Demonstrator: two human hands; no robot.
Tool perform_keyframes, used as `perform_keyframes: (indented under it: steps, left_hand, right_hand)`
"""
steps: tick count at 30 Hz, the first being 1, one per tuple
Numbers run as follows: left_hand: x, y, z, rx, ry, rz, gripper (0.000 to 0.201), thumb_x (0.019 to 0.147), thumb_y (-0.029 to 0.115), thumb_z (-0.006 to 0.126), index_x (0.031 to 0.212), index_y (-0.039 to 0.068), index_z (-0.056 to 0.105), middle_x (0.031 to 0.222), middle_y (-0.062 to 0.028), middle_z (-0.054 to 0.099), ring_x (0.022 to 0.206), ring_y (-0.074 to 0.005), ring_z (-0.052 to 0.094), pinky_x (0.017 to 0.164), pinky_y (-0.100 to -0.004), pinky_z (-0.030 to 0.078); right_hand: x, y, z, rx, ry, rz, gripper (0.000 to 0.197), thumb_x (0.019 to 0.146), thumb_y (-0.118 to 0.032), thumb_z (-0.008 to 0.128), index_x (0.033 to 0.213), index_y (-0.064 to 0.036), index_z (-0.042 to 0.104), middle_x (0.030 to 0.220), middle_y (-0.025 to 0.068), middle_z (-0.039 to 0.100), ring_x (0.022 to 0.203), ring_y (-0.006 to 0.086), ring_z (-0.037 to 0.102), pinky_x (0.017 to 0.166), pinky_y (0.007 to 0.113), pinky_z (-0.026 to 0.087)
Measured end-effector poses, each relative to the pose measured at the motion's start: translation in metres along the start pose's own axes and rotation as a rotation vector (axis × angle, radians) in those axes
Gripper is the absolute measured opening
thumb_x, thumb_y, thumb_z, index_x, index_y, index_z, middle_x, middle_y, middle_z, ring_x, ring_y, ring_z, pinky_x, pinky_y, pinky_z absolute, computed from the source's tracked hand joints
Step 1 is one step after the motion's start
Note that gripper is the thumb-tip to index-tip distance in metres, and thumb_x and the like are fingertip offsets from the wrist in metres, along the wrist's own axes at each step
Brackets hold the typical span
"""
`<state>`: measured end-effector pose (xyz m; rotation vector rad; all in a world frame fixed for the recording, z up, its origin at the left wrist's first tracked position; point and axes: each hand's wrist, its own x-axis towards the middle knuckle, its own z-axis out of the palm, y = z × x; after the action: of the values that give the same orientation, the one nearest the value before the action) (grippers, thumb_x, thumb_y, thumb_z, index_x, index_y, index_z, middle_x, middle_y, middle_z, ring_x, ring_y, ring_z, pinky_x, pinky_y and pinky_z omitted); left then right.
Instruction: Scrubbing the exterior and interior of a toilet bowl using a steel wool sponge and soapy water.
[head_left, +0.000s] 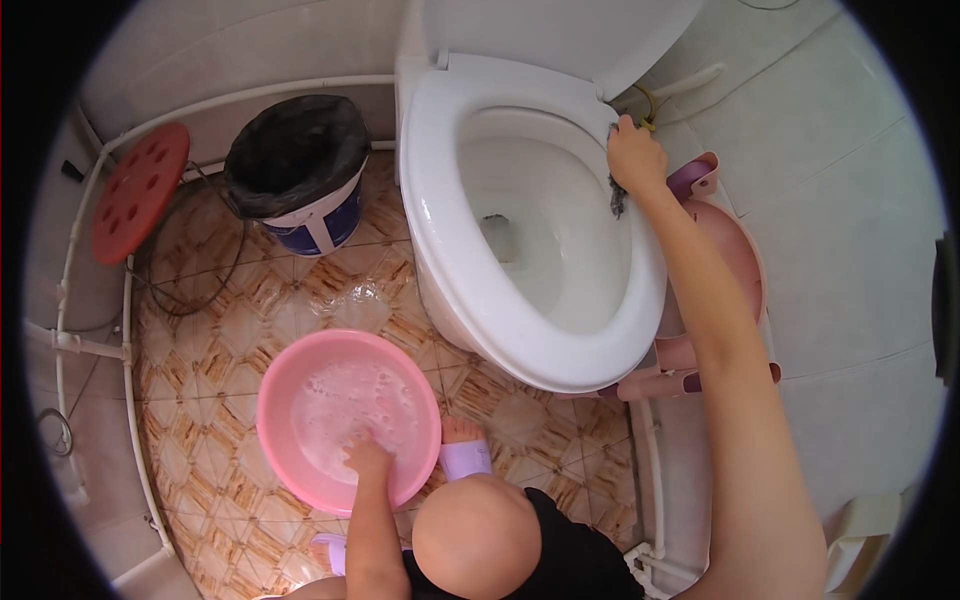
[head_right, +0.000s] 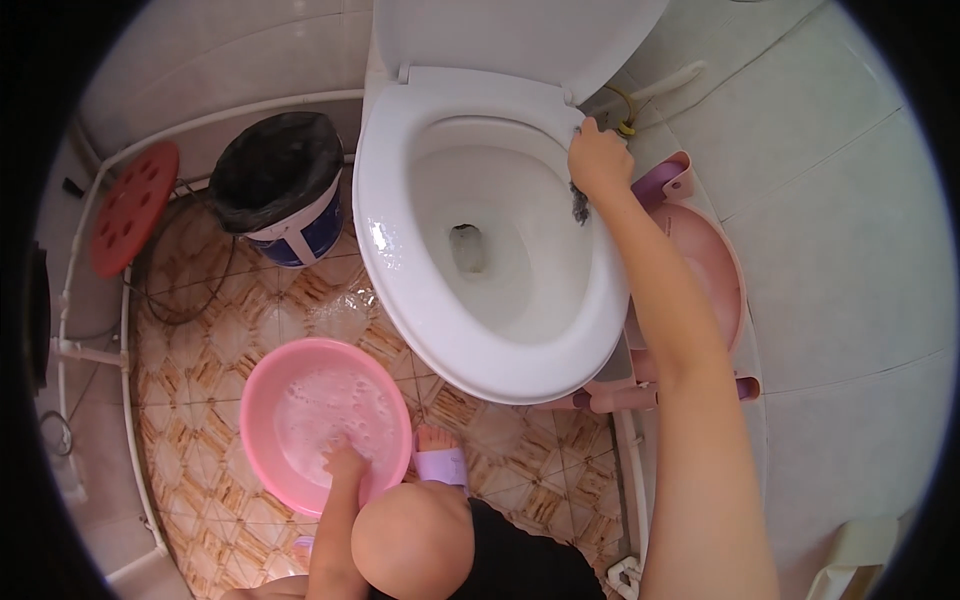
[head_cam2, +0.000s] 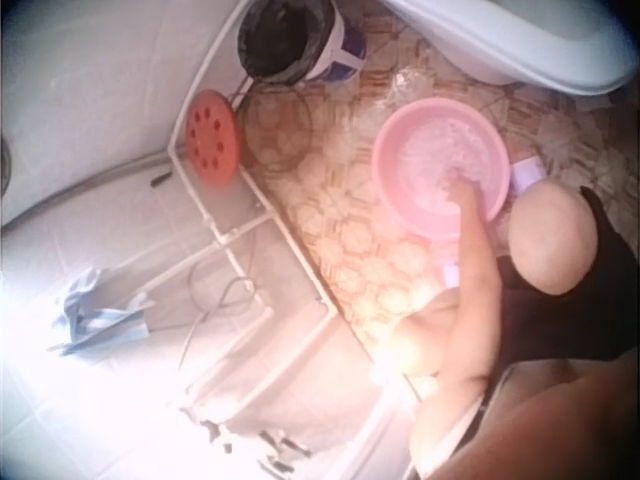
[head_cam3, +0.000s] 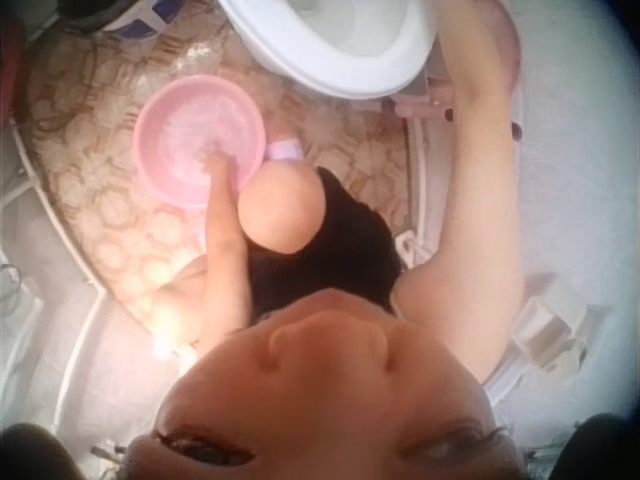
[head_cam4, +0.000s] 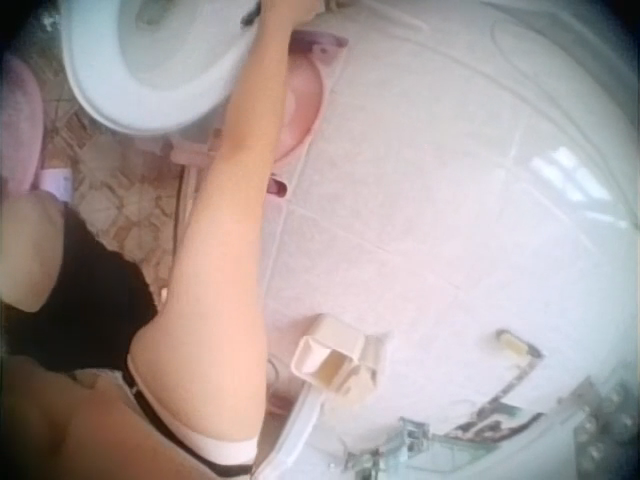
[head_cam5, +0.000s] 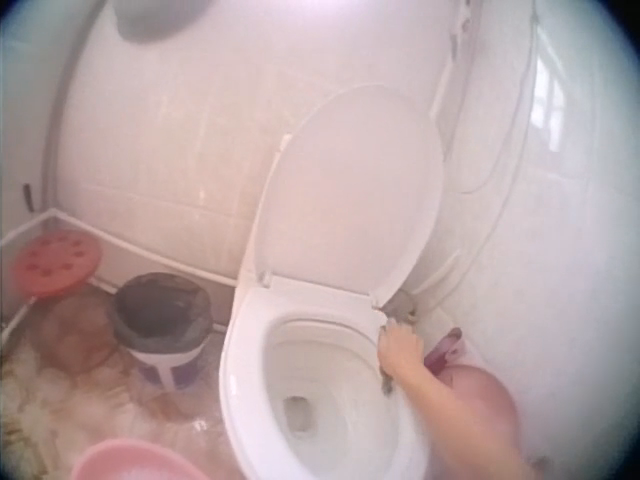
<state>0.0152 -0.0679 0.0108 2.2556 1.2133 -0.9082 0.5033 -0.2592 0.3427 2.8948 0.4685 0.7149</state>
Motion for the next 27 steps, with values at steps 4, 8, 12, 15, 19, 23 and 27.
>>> perform_keyframes:
  steps: [4,8,12,15,19,23,27]
  left_hand:
    - [0.002,-0.006,0.001,-0.002,-0.013,-0.024,0.088,0.069,0.036,0.079,0.145,0.019,0.036,0.150,-0.0133,0.031,0.135,-0.0408,0.032,0.102,-0.0592,0.037]
    - [0.000,-0.006,-0.003,-0.045,-0.028,-0.020,0.092,0.069,0.034,0.079,0.147,0.019,0.032,0.151,-0.0135,0.029,0.136,-0.0412,0.031,0.103,-0.0597,0.035]
    - [-0.001,-0.002,-0.001,-0.097,0.006,-0.008,0.093,0.069,0.031,0.080,0.147,0.019,0.031,0.151,-0.0141,0.029,0.137,-0.0415,0.030,0.103,-0.0609,0.034]
    - [0.000,-0.001,0.001,-0.098,0.021,-0.013,0.092,0.069,0.031,0.081,0.146,0.018,0.033,0.151,-0.0142,0.029,0.137,-0.0421,0.030,0.103,-0.0610,0.035]
    - [0.000,0.000,-0.004,-0.070,-0.028,-0.025,0.093,0.069,0.032,0.082,0.146,0.018,0.032,0.151,-0.0139,0.029,0.136,-0.0424,0.030,0.103,-0.0607,0.035]
    - [0.006,-0.005,0.003,-0.004,-0.056,-0.030,0.090,0.070,0.035,0.080,0.146,0.019,0.034,0.151,-0.0145,0.029,0.137,-0.0424,0.029,0.103,-0.0610,0.035]
    - [0.008,-0.006,0.003,-0.002,-0.046,-0.030,0.084,0.073,0.036,0.077,0.145,0.020,0.036,0.151,-0.0144,0.030,0.138,-0.0420,0.026,0.104,-0.0606,0.034]
  right_hand:
    - [-0.059,0.011,-0.034,0.081,-0.202,0.097,0.030,0.094,-0.029,0.042,0.110,-0.0048,0.050,0.099,0.0257,0.064,0.091,0.0475,0.061,0.083,0.055,0.048]
    - [-0.095,0.029,-0.048,0.103,-0.246,0.050,0.029,0.094,-0.029,0.043,0.110,-0.0058,0.050,0.098,0.0264,0.063,0.090,0.0484,0.061,0.083,0.056,0.047]
    - [-0.043,0.044,-0.017,0.156,-0.160,-0.047,0.031,0.094,-0.031,0.046,0.113,-0.0069,0.047,0.102,0.0260,0.061,0.094,0.0486,0.059,0.083,0.056,0.046]
    - [0.015,0.038,0.016,0.166,-0.060,-0.165,0.033,0.095,-0.033,0.046,0.118,-0.0090,0.046,0.110,0.0259,0.058,0.098,0.0476,0.058,0.084,0.055,0.046]
    - [0.077,0.023,0.042,0.229,-0.016,-0.169,0.038,0.096,-0.036,0.045,0.125,-0.0108,0.046,0.115,0.0237,0.056,0.099,0.0460,0.058,0.085,0.052,0.047]
    - [0.061,0.019,0.033,0.226,-0.038,-0.135,0.037,0.095,-0.037,0.047,0.122,-0.0133,0.049,0.116,0.0213,0.056,0.101,0.0442,0.059,0.086,0.050,0.048]
    - [-0.012,0.039,0.005,0.318,-0.051,-0.213,0.033,0.090,-0.038,0.053,0.114,-0.0148,0.055,0.111,0.0175,0.056,0.099,0.0398,0.060,0.085,0.047,0.048]
